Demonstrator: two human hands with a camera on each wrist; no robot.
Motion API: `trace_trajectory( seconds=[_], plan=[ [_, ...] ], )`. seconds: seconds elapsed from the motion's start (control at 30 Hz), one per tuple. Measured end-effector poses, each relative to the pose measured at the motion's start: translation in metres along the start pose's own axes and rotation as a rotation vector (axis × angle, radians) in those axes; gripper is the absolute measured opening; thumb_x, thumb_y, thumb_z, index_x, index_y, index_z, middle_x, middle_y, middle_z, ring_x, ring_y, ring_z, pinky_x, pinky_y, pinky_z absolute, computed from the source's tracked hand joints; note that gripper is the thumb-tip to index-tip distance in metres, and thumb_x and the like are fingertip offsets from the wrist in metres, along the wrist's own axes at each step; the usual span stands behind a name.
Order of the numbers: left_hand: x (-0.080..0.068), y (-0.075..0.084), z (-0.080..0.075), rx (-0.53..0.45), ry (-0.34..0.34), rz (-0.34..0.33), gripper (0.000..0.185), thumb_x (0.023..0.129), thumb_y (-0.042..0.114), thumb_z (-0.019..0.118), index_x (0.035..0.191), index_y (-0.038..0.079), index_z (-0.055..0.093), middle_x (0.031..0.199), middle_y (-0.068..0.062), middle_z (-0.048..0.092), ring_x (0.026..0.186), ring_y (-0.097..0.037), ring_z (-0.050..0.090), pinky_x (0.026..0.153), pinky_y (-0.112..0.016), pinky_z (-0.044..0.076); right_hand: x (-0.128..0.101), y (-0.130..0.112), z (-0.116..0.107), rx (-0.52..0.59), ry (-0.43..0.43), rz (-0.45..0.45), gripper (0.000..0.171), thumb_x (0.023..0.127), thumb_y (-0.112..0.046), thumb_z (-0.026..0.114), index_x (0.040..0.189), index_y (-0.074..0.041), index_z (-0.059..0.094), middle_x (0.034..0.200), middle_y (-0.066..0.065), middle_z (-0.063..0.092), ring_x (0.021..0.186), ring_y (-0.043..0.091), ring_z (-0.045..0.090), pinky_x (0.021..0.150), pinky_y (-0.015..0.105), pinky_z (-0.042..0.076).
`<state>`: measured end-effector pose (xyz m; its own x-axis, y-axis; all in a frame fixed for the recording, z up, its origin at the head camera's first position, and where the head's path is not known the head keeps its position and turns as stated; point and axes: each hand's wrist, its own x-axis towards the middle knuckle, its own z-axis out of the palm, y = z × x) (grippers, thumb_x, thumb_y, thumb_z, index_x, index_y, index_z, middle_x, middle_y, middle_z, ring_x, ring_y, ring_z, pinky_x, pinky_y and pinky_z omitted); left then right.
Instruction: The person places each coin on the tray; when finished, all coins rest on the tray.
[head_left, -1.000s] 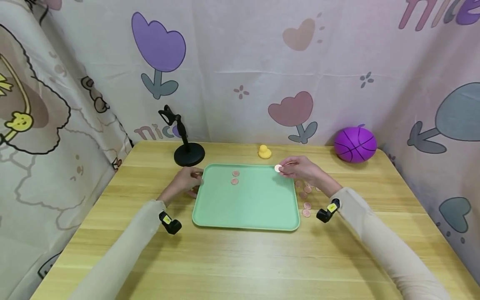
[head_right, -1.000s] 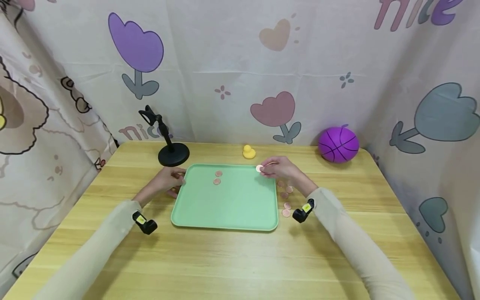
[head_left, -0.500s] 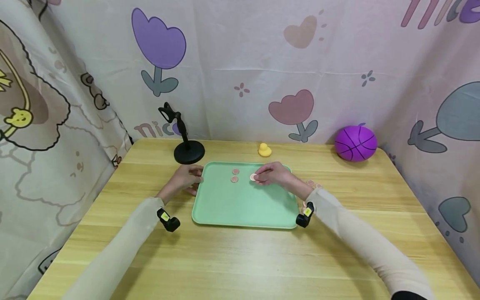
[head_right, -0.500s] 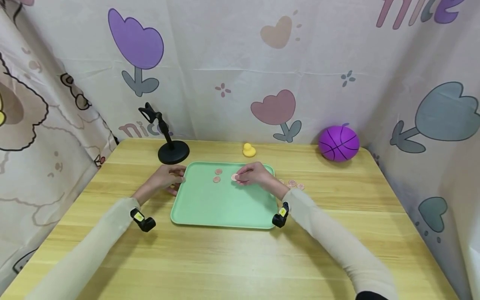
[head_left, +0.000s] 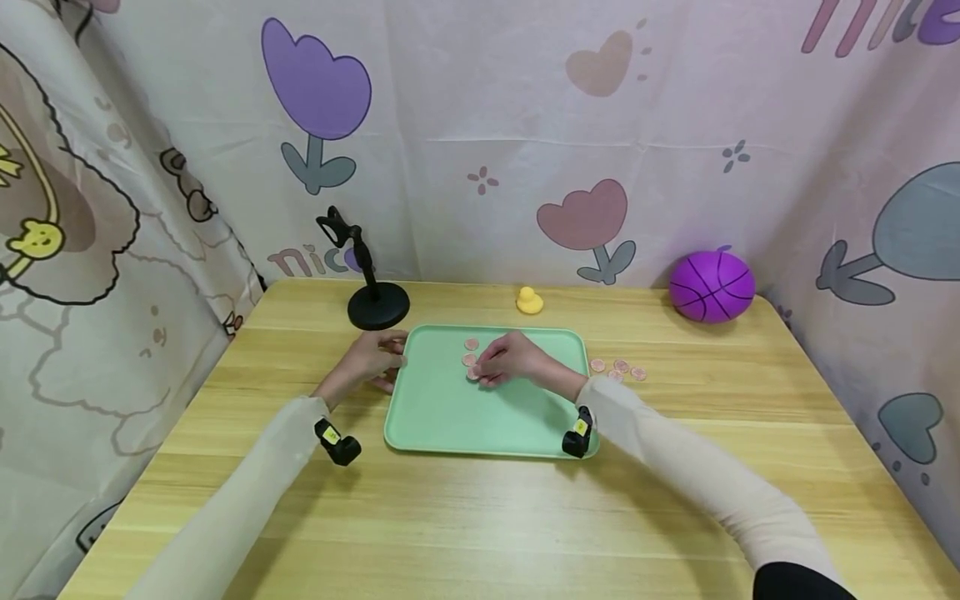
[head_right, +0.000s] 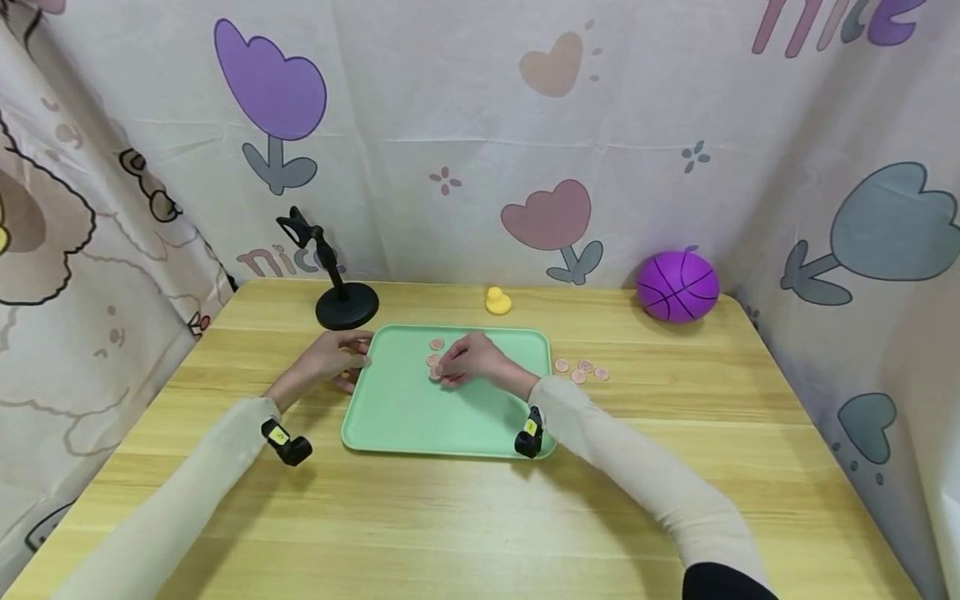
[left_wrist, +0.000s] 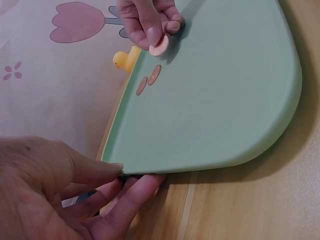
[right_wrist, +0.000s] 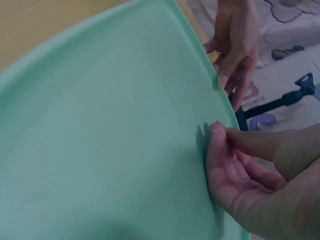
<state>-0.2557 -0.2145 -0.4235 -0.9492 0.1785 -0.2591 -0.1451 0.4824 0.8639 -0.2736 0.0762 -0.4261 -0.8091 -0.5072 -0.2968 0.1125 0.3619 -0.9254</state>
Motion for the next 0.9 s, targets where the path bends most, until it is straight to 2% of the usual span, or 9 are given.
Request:
trace_trajectory(
  seconds=[0.23,0.37,0.57,0.73,0.9],
  plan=[
    [-0.001,0.002,0.002,0.013,0.011,-0.023,0.06,0.102,0.0,0.058,0.159,-0.001,0.04,0.126,-0.022,0.053,0.084,-0.023,0.064,0.061,-0.034,0.066,0.004,-0.013,0.002,-0.294,-0.036,-0.013,0.013,0.097,-0.005,0.074,0.088,0.005,0.074,0.081,0.013,0.077,0.068,0.014,0.073,0.069,0.03,0.066],
    [-0.001,0.003,0.002,0.015,0.016,-0.033,0.059,0.103,-0.001,0.058,0.159,0.0,0.04,0.125,-0.022,0.053,0.086,-0.024,0.064,0.063,-0.036,0.066,0.009,-0.019,0.003,-0.382,-0.075,0.009,0.018,0.096,-0.006,0.075,0.081,0.003,0.071,0.078,0.014,0.076,0.067,0.016,0.074,0.067,0.03,0.066],
    [-0.003,0.003,0.0,0.014,0.015,-0.025,0.06,0.103,-0.001,0.057,0.159,-0.001,0.039,0.123,-0.021,0.052,0.084,-0.023,0.063,0.061,-0.034,0.065,0.014,-0.023,0.011,-0.431,-0.053,0.043,0.021,0.095,-0.009,0.077,0.078,0.001,0.071,0.074,0.01,0.074,0.064,0.014,0.07,0.063,0.029,0.065],
    [-0.004,0.002,-0.001,0.015,0.01,-0.033,0.06,0.103,0.0,0.058,0.16,0.0,0.038,0.123,-0.02,0.052,0.084,-0.023,0.063,0.061,-0.034,0.065,0.013,-0.023,0.017,-0.459,-0.017,0.021,0.022,0.095,-0.011,0.078,0.078,0.001,0.072,0.072,0.009,0.072,0.061,0.013,0.068,0.06,0.028,0.064],
    [-0.003,0.003,0.002,0.011,0.005,-0.028,0.061,0.102,0.0,0.058,0.16,0.0,0.038,0.124,-0.02,0.052,0.085,-0.022,0.062,0.062,-0.034,0.065,0.005,-0.021,0.013,-0.441,-0.002,-0.018,0.022,0.099,-0.009,0.071,0.081,0.003,0.069,0.076,0.013,0.073,0.065,0.018,0.07,0.062,0.029,0.064]
  ],
)
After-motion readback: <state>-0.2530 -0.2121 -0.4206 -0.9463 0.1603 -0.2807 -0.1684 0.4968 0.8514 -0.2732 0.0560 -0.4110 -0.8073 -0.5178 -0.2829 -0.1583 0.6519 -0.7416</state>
